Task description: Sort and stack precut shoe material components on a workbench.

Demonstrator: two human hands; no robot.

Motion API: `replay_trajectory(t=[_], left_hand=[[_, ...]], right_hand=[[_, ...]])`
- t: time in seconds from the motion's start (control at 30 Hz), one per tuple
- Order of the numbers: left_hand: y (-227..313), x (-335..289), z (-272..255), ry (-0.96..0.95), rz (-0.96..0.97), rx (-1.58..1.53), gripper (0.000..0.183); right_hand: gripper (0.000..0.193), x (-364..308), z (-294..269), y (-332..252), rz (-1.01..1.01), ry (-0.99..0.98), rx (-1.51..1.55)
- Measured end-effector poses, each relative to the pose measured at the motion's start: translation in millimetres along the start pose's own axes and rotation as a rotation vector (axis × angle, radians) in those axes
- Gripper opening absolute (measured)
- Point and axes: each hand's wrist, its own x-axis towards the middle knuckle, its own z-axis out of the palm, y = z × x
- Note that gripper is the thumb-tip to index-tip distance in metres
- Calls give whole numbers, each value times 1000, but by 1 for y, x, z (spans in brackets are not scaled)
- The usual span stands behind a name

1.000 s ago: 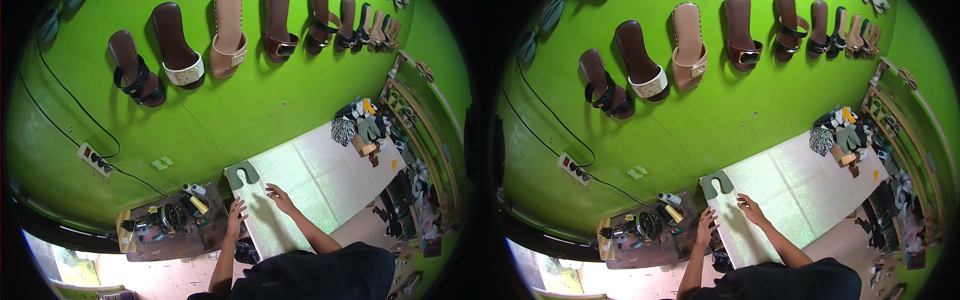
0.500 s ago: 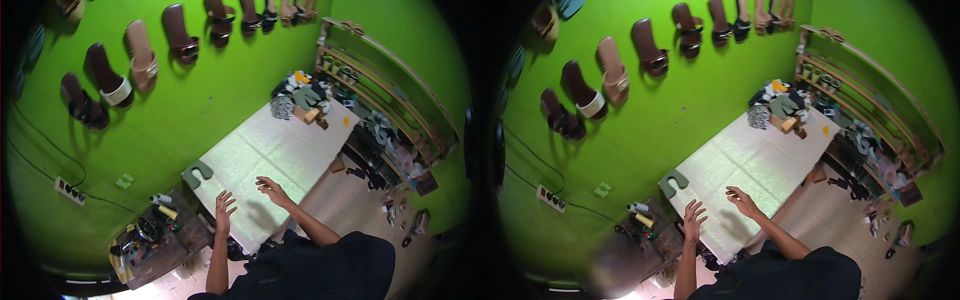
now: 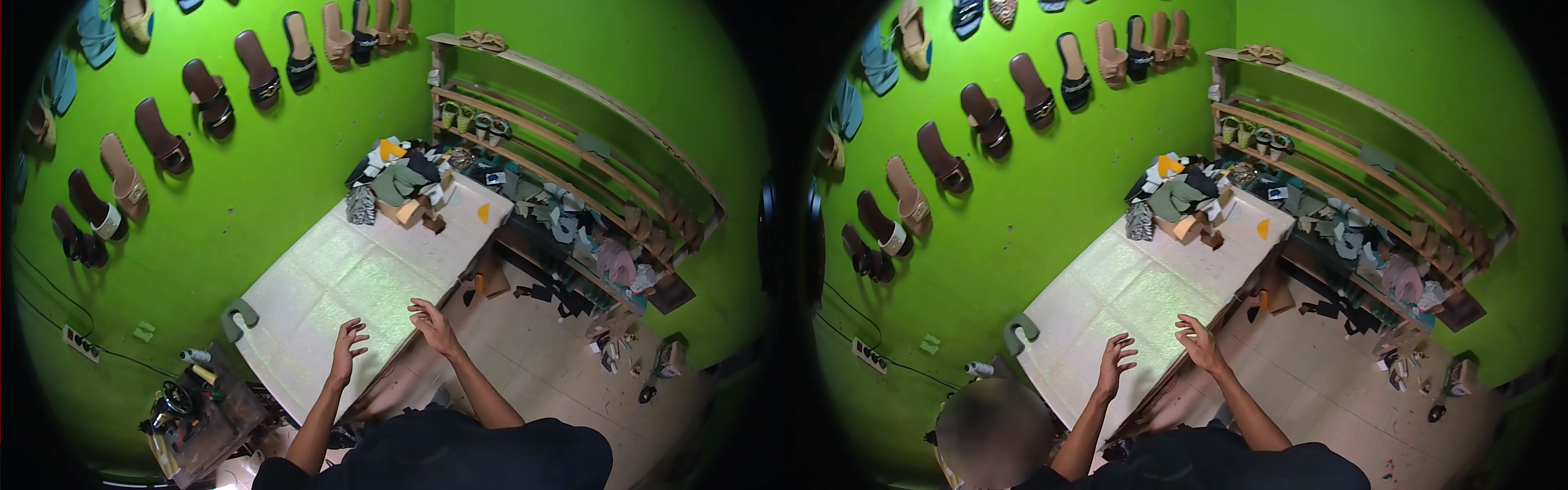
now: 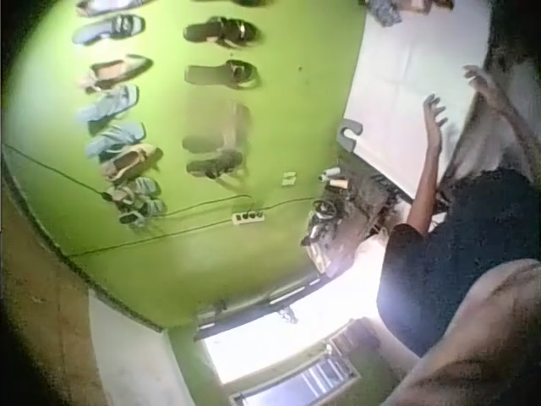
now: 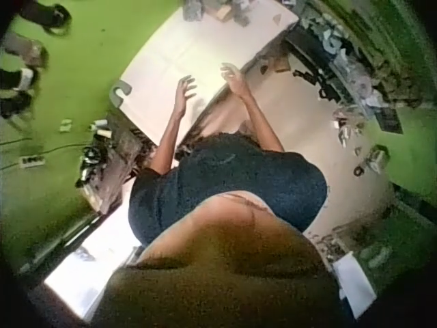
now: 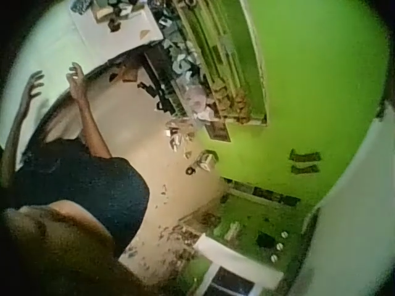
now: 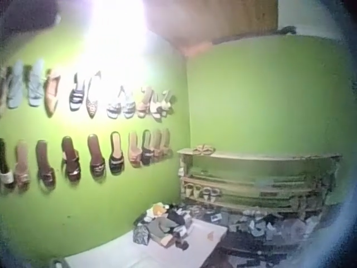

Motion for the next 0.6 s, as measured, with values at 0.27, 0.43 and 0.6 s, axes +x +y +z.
replay_trajectory(t=[0.27,0.43,0.6], left_hand=[[20,66,113,-144,65,-21,56],[29,111,144,-187,94,0,57],[38,166,147,-134,100,13,54]], right_hand=[[51,8,-107,7,-17,117,33],[49,41,-148,15,-45,181,31],[48,97,-168,27,-37,143,31]])
